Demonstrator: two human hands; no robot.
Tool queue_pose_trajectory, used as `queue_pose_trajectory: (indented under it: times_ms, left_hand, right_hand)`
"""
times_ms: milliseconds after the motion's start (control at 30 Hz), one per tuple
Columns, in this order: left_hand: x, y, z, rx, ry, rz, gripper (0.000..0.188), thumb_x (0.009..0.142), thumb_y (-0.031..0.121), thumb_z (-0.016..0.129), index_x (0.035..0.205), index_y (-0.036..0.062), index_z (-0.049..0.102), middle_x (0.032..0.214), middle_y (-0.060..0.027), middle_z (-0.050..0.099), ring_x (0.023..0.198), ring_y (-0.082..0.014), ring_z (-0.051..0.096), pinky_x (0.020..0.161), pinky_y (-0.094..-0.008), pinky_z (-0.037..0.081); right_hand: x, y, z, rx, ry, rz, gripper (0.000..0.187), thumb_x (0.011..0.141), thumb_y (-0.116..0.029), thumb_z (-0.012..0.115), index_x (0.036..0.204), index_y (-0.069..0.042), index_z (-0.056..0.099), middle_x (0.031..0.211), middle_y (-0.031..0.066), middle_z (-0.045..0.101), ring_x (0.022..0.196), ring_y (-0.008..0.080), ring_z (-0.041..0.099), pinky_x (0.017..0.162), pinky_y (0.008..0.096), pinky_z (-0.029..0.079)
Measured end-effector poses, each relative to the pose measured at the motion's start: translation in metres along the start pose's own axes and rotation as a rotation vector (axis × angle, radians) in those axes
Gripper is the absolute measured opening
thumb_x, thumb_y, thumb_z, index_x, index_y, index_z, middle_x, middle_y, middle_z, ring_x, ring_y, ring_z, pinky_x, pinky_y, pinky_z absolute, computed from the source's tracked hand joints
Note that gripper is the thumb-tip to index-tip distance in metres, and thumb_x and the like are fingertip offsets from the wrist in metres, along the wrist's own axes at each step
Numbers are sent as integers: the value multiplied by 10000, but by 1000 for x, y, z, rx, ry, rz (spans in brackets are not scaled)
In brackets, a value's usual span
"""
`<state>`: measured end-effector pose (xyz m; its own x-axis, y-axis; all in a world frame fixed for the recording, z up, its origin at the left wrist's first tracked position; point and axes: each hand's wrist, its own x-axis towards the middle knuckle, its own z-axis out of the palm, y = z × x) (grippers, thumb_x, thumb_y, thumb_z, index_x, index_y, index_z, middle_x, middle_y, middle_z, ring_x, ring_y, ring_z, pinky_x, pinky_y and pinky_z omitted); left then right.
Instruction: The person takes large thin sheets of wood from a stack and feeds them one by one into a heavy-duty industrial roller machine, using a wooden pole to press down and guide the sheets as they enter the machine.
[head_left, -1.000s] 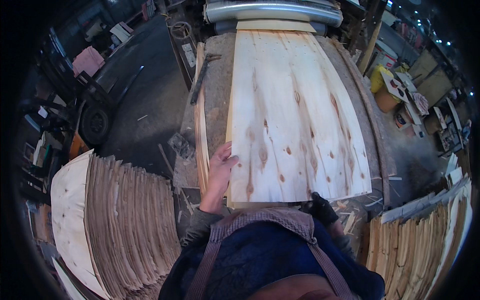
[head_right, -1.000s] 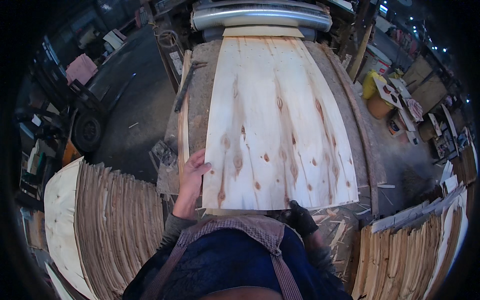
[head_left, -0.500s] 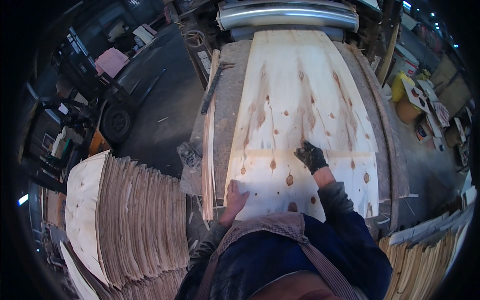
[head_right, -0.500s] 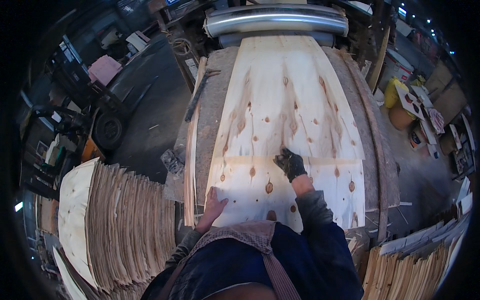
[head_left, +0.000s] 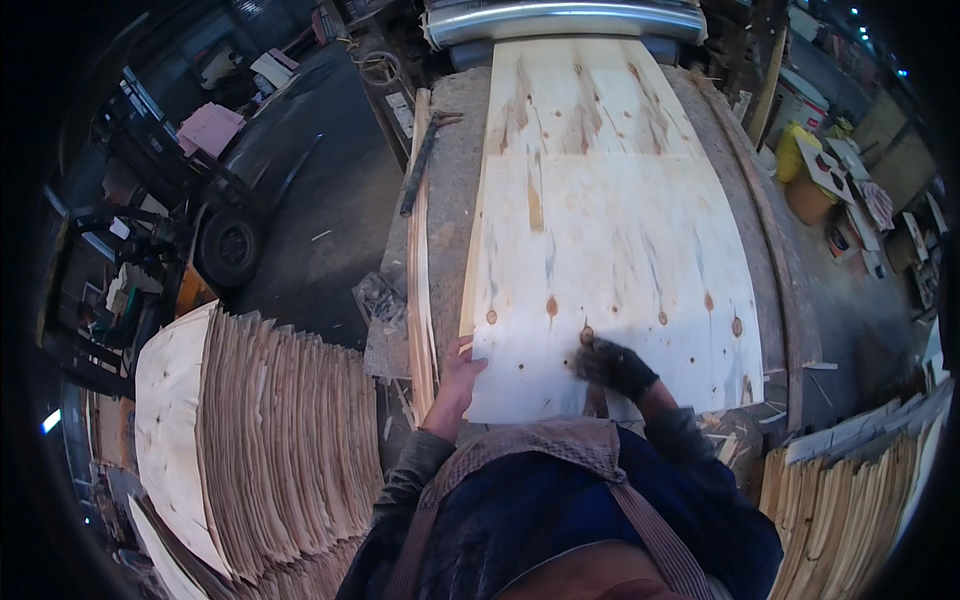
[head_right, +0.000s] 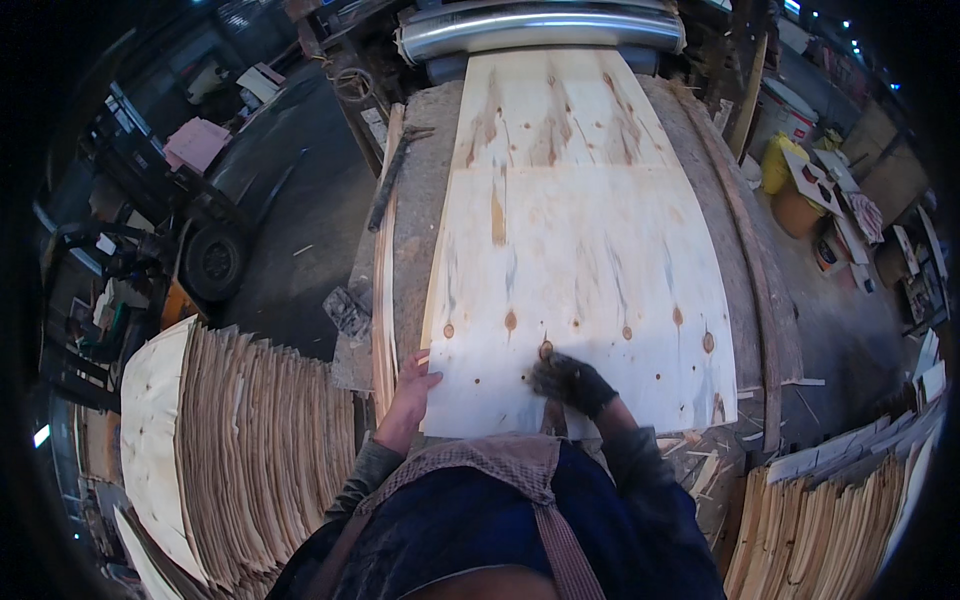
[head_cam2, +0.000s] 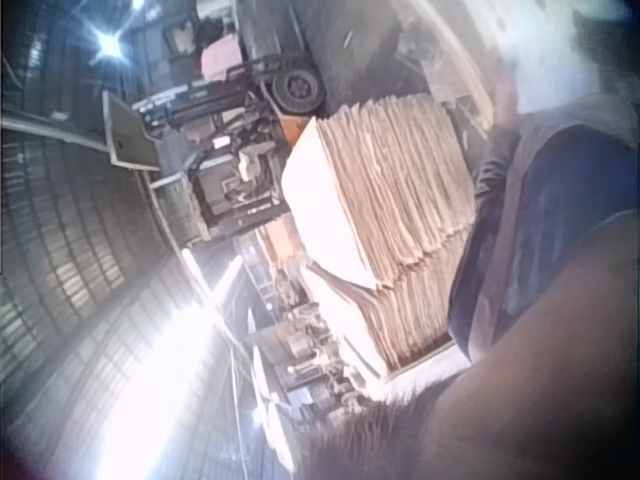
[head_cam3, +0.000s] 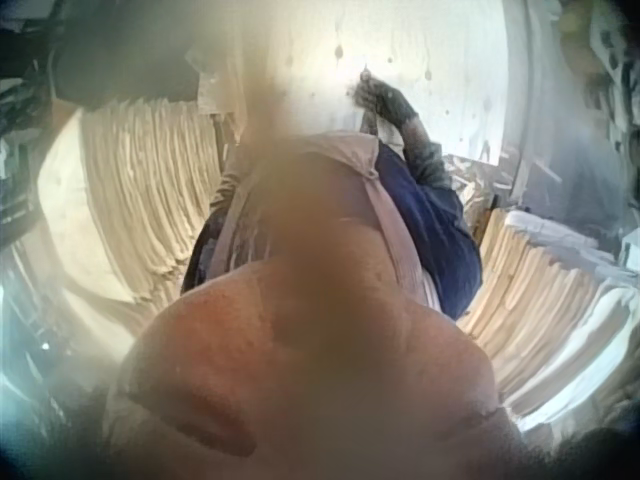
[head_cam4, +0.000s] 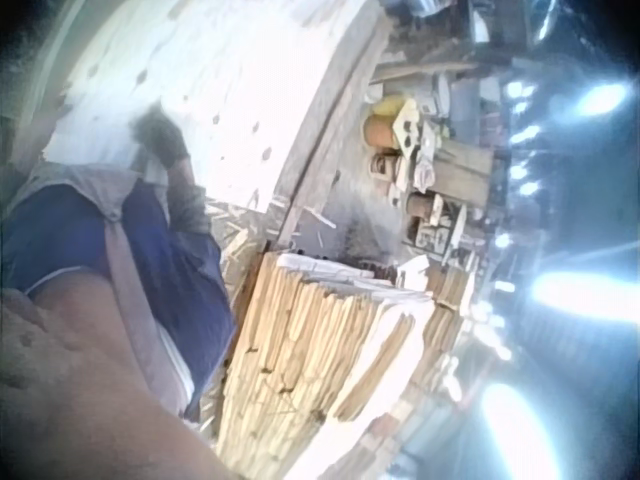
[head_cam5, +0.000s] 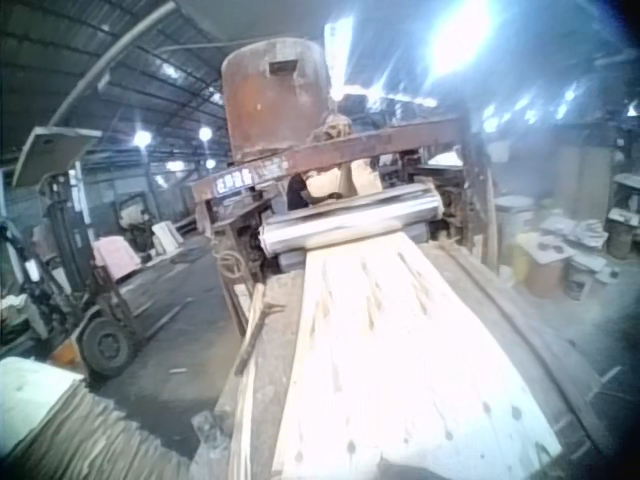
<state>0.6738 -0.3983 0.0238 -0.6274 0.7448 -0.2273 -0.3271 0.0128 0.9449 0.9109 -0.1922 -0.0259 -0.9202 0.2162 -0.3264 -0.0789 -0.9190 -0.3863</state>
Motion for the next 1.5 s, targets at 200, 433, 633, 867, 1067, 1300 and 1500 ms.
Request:
queue_pose_trajectory:
  times_ms: [200, 433, 633, 867, 1067, 1300, 1500]
  left_hand:
    - [-16, 49, 26, -44, -164, 105, 460, 725, -140, 465, 1159, -15, 377, 1078, -158, 545, 948, -194, 560, 815, -279, 455]
    - [-29, 98, 41, -133, -251, 166, 436, 731, -132, 468, 1154, -41, 411, 1053, -151, 576, 931, -191, 573, 818, -278, 456]
    - [-17, 108, 34, -204, -168, 72, 440, 725, -112, 471, 1155, -31, 427, 1039, -165, 585, 877, -212, 600, 792, -300, 483]
    - [66, -38, -46, 643, 95, 312, 537, 721, 128, 587, 1188, -53, 392, 1196, -272, 427, 1123, -387, 418, 948, -415, 353]
    - [34, -75, -17, 1214, 258, 221, 731, 662, 285, 668, 1227, -45, 344, 1291, -282, 303, 1229, -414, 247, 1015, -442, 248]
    - [28, -67, -19, 1120, 148, 153, 851, 656, 314, 685, 1317, -11, 259, 1368, -289, 153, 1270, -402, 172, 1034, -430, 204]
    - [25, -54, -15, 1027, 107, 100, 864, 648, 291, 686, 1336, 13, 242, 1387, -279, 101, 1277, -388, 173, 1034, -418, 210]
  right_hand:
    - [-72, 72, -11, 157, -13, 8, 353, 883, -267, 478, 1130, -15, 489, 1015, 137, 589, 903, 258, 580, 801, 380, 472]
    - [-120, 87, -14, -83, 238, -161, 333, 870, -279, 508, 1080, -20, 515, 909, 100, 602, 807, 230, 592, 727, 350, 493]
    - [-117, 65, 15, -171, 526, -180, 200, 853, -247, 545, 906, -53, 551, 688, 72, 590, 668, 245, 598, 687, 372, 505]
    - [-20, 6, -23, -120, 353, -329, 147, 865, -196, 525, 913, -61, 555, 755, 52, 569, 670, 173, 565, 639, 283, 494]
    - [52, -75, -8, 72, 185, -284, 151, 866, -131, 467, 987, -43, 492, 781, 156, 554, 779, 334, 574, 810, 483, 468]
    - [135, -123, -48, -988, -245, -885, 281, 860, -126, 386, 1113, -32, 464, 1174, 181, 481, 1130, 319, 432, 1000, 462, 318]
    - [96, -72, -27, -207, -225, -487, 268, 898, -144, 370, 1120, -45, 482, 1193, 158, 489, 1124, 316, 453, 987, 471, 328]
